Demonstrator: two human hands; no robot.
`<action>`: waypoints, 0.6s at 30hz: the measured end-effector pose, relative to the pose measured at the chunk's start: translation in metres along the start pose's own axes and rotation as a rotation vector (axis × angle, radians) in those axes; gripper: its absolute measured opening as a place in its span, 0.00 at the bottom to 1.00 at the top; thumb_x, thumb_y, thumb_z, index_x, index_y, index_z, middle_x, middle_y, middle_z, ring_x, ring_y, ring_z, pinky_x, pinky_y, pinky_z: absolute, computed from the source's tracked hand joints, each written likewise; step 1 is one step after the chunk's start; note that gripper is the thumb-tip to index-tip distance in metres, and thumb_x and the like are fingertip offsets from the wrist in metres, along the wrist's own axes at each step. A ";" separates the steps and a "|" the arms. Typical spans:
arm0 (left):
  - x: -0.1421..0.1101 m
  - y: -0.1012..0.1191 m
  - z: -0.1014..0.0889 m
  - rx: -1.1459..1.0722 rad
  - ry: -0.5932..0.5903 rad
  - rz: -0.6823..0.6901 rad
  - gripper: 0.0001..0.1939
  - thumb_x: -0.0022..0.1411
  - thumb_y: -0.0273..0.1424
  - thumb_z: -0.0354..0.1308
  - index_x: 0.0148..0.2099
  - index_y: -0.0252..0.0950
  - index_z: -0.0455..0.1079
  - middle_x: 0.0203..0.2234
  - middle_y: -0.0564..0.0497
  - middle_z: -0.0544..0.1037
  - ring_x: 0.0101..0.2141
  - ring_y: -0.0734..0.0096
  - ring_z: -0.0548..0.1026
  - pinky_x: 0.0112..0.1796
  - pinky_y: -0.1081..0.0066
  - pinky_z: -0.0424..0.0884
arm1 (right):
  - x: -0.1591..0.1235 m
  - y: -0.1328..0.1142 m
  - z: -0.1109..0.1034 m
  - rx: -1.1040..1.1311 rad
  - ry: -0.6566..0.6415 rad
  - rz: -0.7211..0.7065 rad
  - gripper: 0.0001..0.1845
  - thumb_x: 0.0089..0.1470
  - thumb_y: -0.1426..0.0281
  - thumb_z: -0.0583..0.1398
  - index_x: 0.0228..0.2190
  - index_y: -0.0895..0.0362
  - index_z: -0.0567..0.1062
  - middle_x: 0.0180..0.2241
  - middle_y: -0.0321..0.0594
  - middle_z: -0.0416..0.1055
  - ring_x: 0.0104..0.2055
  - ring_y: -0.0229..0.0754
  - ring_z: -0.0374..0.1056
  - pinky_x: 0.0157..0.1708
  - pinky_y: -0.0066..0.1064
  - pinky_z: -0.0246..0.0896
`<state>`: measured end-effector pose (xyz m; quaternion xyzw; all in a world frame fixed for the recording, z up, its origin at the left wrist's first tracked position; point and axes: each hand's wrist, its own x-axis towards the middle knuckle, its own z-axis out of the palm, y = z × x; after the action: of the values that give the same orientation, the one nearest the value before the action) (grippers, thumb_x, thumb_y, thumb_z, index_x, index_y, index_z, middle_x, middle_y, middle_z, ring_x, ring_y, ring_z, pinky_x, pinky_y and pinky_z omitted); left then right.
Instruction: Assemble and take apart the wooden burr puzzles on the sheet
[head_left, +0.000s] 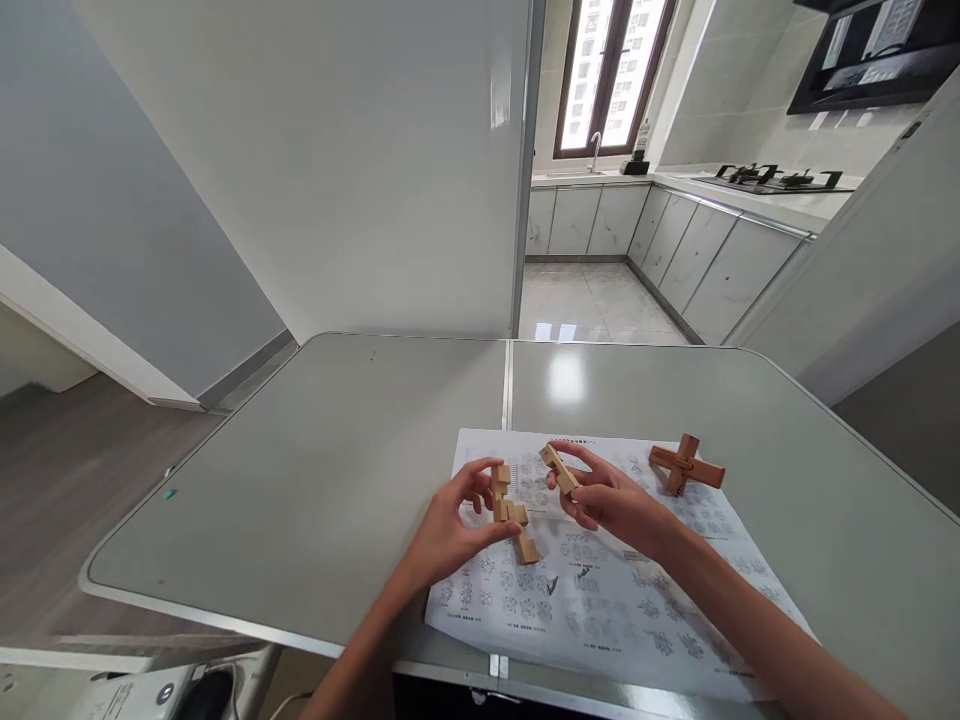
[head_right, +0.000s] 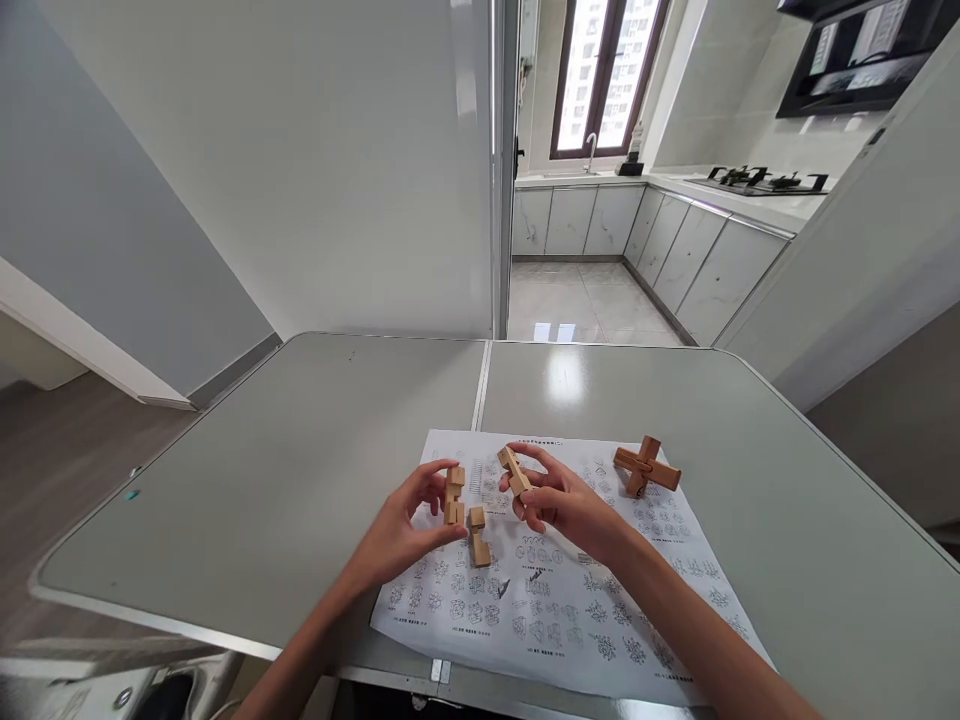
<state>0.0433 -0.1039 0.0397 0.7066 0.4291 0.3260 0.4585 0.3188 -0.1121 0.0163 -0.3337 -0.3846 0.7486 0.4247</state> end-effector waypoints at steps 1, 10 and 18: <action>0.007 -0.001 0.001 -0.015 -0.003 0.011 0.35 0.55 0.41 0.75 0.62 0.45 0.68 0.40 0.51 0.77 0.38 0.66 0.75 0.45 0.64 0.74 | 0.002 0.000 0.002 0.028 0.009 0.004 0.36 0.51 0.72 0.70 0.60 0.48 0.70 0.43 0.41 0.76 0.29 0.36 0.66 0.28 0.30 0.58; 0.056 -0.027 0.008 -0.133 -0.024 0.053 0.35 0.57 0.40 0.74 0.62 0.42 0.63 0.44 0.49 0.78 0.35 0.71 0.74 0.40 0.68 0.72 | 0.014 0.017 -0.005 0.180 0.123 -0.046 0.38 0.46 0.79 0.68 0.59 0.49 0.74 0.42 0.40 0.77 0.39 0.41 0.71 0.43 0.32 0.67; 0.057 -0.033 0.010 -0.140 -0.053 0.047 0.36 0.56 0.39 0.75 0.62 0.41 0.63 0.43 0.48 0.80 0.35 0.71 0.74 0.41 0.67 0.72 | 0.018 0.020 -0.008 0.194 0.151 -0.090 0.21 0.59 0.63 0.71 0.51 0.55 0.79 0.43 0.42 0.74 0.42 0.39 0.70 0.45 0.30 0.70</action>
<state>0.0654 -0.0486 0.0092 0.6911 0.3761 0.3472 0.5102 0.3107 -0.1008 -0.0075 -0.3288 -0.2916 0.7354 0.5158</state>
